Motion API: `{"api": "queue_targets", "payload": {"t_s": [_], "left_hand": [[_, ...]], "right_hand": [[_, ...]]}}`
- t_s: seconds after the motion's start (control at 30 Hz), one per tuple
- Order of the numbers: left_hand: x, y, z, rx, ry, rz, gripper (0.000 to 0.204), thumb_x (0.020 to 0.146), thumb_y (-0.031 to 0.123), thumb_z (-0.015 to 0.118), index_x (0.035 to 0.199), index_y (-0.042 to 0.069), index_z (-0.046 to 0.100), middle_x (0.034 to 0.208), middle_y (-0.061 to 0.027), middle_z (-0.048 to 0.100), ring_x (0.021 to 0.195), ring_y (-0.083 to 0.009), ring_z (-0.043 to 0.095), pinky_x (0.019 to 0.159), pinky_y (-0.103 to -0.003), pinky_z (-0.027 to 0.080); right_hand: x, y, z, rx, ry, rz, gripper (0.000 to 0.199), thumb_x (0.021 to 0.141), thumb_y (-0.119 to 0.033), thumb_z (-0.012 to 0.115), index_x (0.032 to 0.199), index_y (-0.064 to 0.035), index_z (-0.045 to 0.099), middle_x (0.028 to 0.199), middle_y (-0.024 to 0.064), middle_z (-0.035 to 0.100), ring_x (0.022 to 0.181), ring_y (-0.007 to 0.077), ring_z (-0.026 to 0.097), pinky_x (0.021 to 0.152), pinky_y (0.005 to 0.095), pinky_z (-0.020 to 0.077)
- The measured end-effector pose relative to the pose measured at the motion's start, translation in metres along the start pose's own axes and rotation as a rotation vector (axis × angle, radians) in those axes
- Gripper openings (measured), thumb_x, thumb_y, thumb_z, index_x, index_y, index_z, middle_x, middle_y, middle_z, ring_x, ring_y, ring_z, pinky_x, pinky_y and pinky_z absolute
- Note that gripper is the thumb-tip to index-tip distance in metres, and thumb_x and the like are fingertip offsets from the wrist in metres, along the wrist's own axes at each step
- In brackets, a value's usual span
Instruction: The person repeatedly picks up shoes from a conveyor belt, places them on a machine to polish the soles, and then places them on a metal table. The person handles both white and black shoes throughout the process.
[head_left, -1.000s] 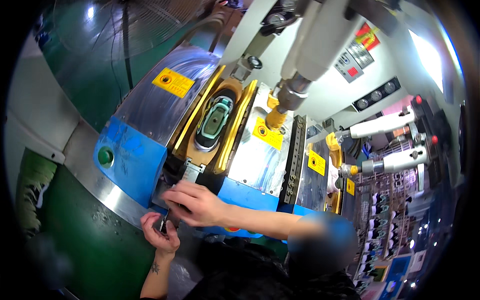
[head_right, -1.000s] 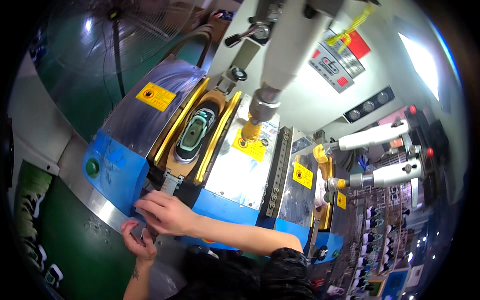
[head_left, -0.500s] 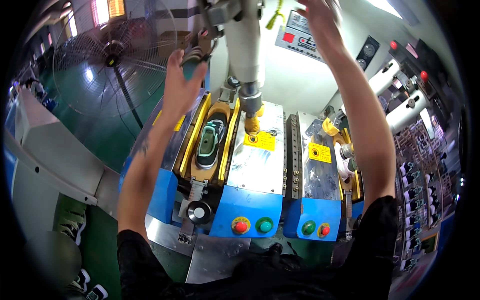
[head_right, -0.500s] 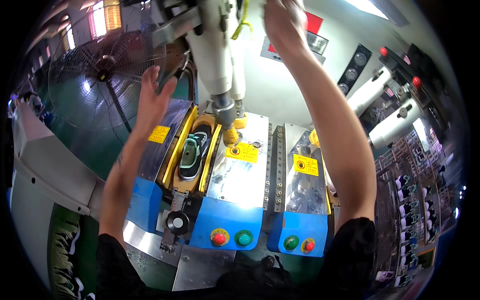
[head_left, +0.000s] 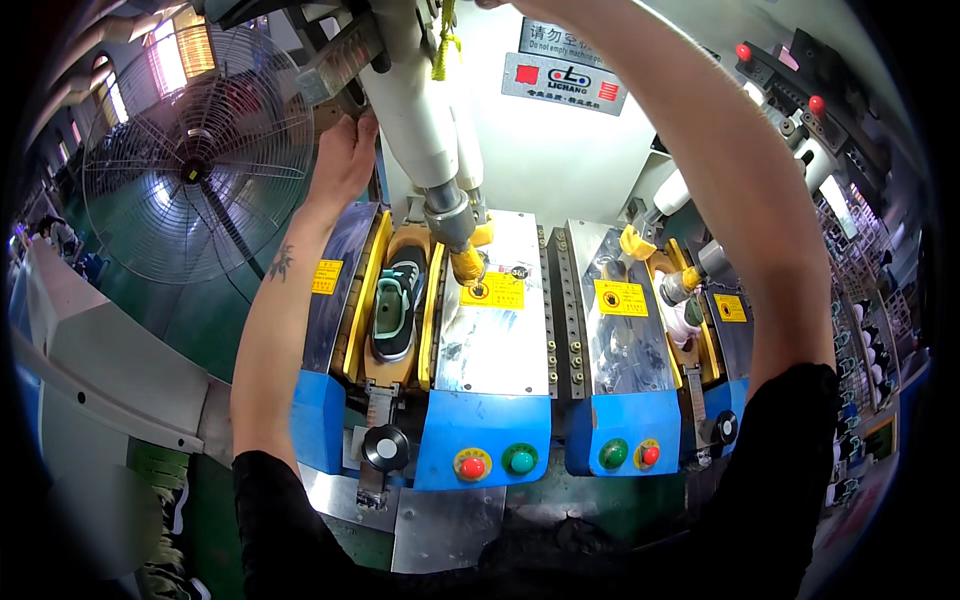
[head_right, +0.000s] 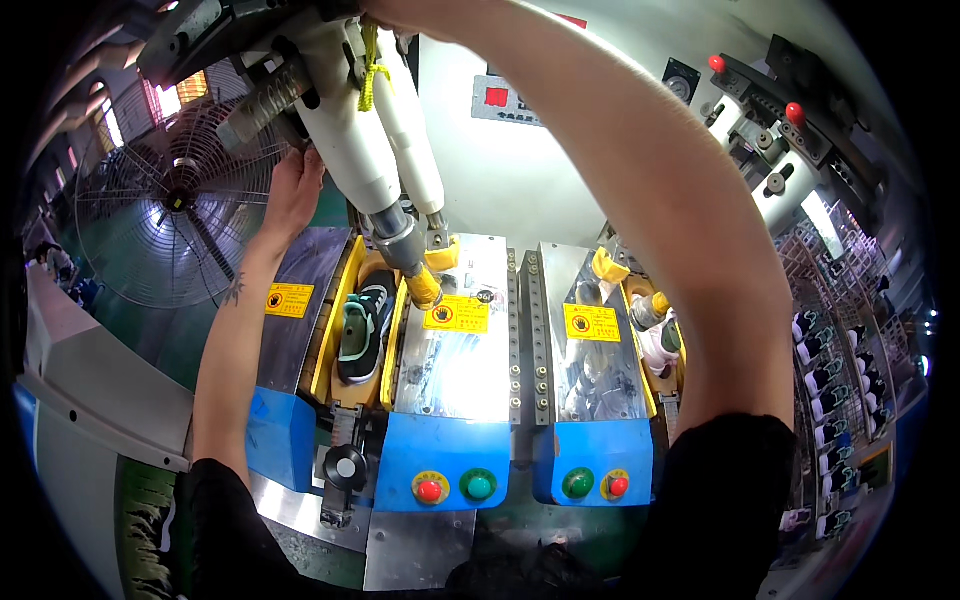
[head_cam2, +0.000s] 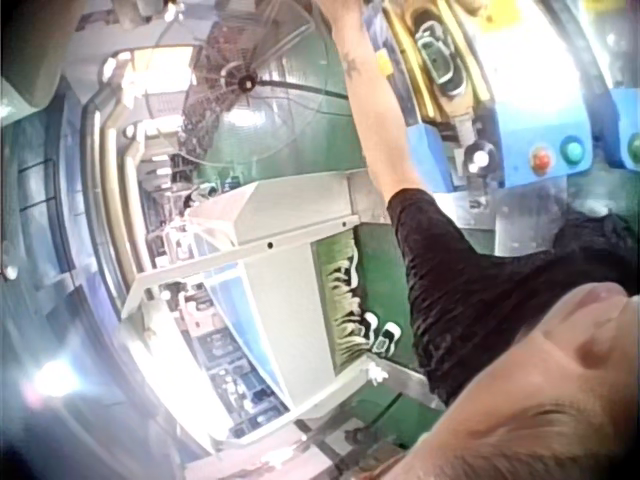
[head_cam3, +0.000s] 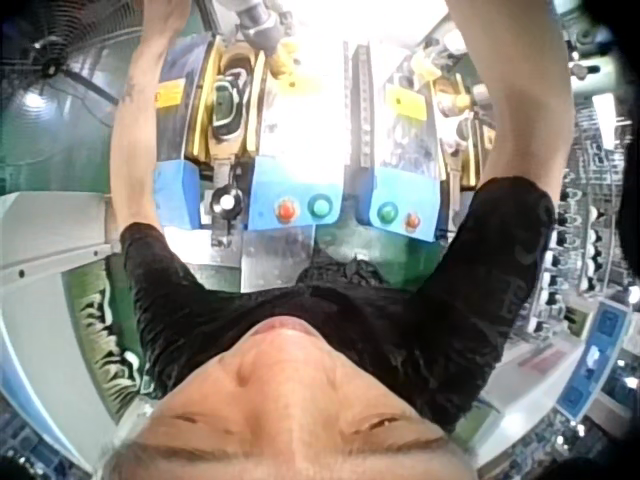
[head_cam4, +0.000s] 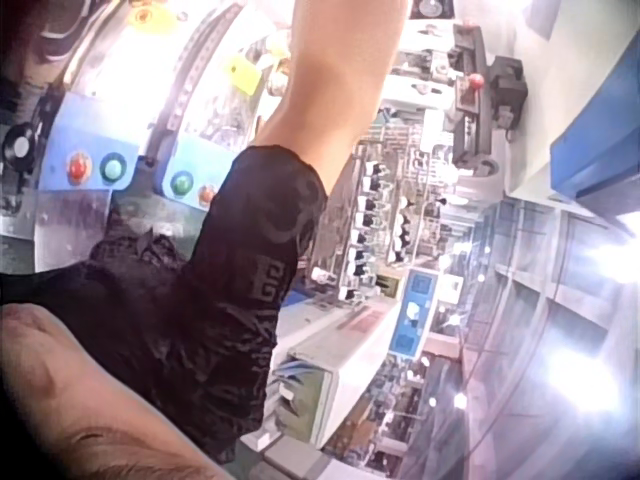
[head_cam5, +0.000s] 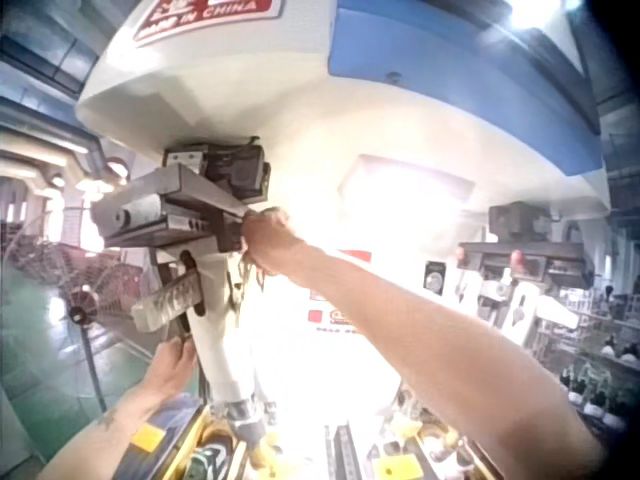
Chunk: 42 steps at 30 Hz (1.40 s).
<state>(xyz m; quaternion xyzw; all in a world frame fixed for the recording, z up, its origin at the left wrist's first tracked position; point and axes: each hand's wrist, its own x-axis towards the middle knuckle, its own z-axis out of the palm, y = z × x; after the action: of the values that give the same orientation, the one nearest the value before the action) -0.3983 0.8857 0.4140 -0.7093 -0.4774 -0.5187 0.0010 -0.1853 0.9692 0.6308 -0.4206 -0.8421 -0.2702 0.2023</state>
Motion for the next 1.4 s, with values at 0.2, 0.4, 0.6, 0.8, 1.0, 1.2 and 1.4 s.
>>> {"api": "queue_targets", "payload": {"t_s": [0.2, 0.4, 0.6, 0.8, 1.0, 1.2, 1.4], "left_hand": [[0.005, 0.023, 0.024, -0.022, 0.103, 0.045, 0.042, 0.106, 0.030, 0.046, 0.093, -0.007, 0.061, 0.085, -0.0318, 0.062, 0.090, -0.0526, 0.060, 0.072, -0.052, 0.047], [-0.009, 0.004, 0.005, 0.027, 0.110, 0.099, 0.042, 0.106, 0.030, 0.046, 0.088, -0.005, 0.060, 0.079, -0.0317, 0.060, 0.080, -0.0513, 0.059, 0.068, -0.053, 0.044], [-0.005, 0.013, 0.002, -0.030, 0.074, 0.105, 0.041, 0.106, 0.032, 0.047, 0.093, -0.005, 0.060, 0.075, -0.0290, 0.061, 0.076, -0.0492, 0.061, 0.065, -0.053, 0.046], [-0.004, 0.008, -0.005, 0.027, 0.100, 0.090, 0.044, 0.106, 0.033, 0.047, 0.089, -0.005, 0.061, 0.075, -0.0301, 0.062, 0.076, -0.0495, 0.061, 0.064, -0.054, 0.047], [-0.030, 0.018, -0.002, 0.044, -0.048, -0.010, 0.043, 0.105, 0.033, 0.049, 0.088, -0.004, 0.062, 0.074, -0.0302, 0.062, 0.074, -0.0501, 0.062, 0.063, -0.055, 0.047], [-0.023, 0.037, -0.027, -0.015, 0.039, 0.056, 0.033, 0.104, 0.025, 0.051, 0.092, -0.003, 0.063, 0.075, -0.0298, 0.061, 0.073, -0.0500, 0.060, 0.062, -0.055, 0.045], [-0.024, 0.039, -0.024, 0.056, 0.026, 0.047, 0.029, 0.103, 0.020, 0.050, 0.090, -0.004, 0.061, 0.074, -0.0296, 0.060, 0.074, -0.0511, 0.059, 0.063, -0.056, 0.045]], "right_hand": [[-0.063, -0.007, -0.043, 0.669, 0.141, 0.172, 0.031, 0.108, -0.020, 0.036, 0.119, -0.0026, 0.060, 0.086, 0.0118, 0.065, 0.065, 0.0188, 0.062, 0.049, 0.0326, 0.0452], [-0.070, -0.025, -0.040, 0.781, 0.058, 0.254, 0.042, 0.113, -0.028, 0.027, 0.108, -0.0033, 0.061, 0.072, 0.0025, 0.043, 0.059, 0.0142, 0.037, 0.050, 0.0328, 0.0395], [-0.064, 0.001, -0.027, 0.455, 0.332, -0.039, 0.038, 0.109, -0.029, 0.036, 0.085, -0.0036, 0.049, 0.069, 0.0026, 0.045, 0.053, 0.0125, 0.044, 0.041, 0.0321, 0.0413], [-0.067, -0.012, -0.050, 0.804, 0.239, 0.114, 0.047, 0.106, -0.040, 0.042, 0.076, -0.0056, 0.050, 0.063, 0.0008, 0.045, 0.052, 0.0110, 0.049, 0.048, 0.0298, 0.0420], [-0.089, -0.011, -0.031, 0.694, 0.275, 0.170, 0.053, 0.103, -0.048, 0.045, 0.077, -0.0032, 0.057, 0.059, 0.0084, 0.053, 0.051, 0.0156, 0.058, 0.056, 0.0333, 0.0472], [-0.071, -0.010, -0.036, 0.915, 0.371, 0.093, 0.047, 0.108, -0.038, 0.038, 0.070, -0.0108, 0.045, 0.058, -0.0052, 0.036, 0.047, 0.0073, 0.036, 0.039, 0.0267, 0.0302], [-0.075, -0.016, -0.036, 0.791, 0.428, 0.094, 0.050, 0.108, -0.041, 0.041, 0.069, -0.0099, 0.046, 0.060, -0.0056, 0.035, 0.055, 0.0083, 0.035, 0.049, 0.0323, 0.0292]]}}
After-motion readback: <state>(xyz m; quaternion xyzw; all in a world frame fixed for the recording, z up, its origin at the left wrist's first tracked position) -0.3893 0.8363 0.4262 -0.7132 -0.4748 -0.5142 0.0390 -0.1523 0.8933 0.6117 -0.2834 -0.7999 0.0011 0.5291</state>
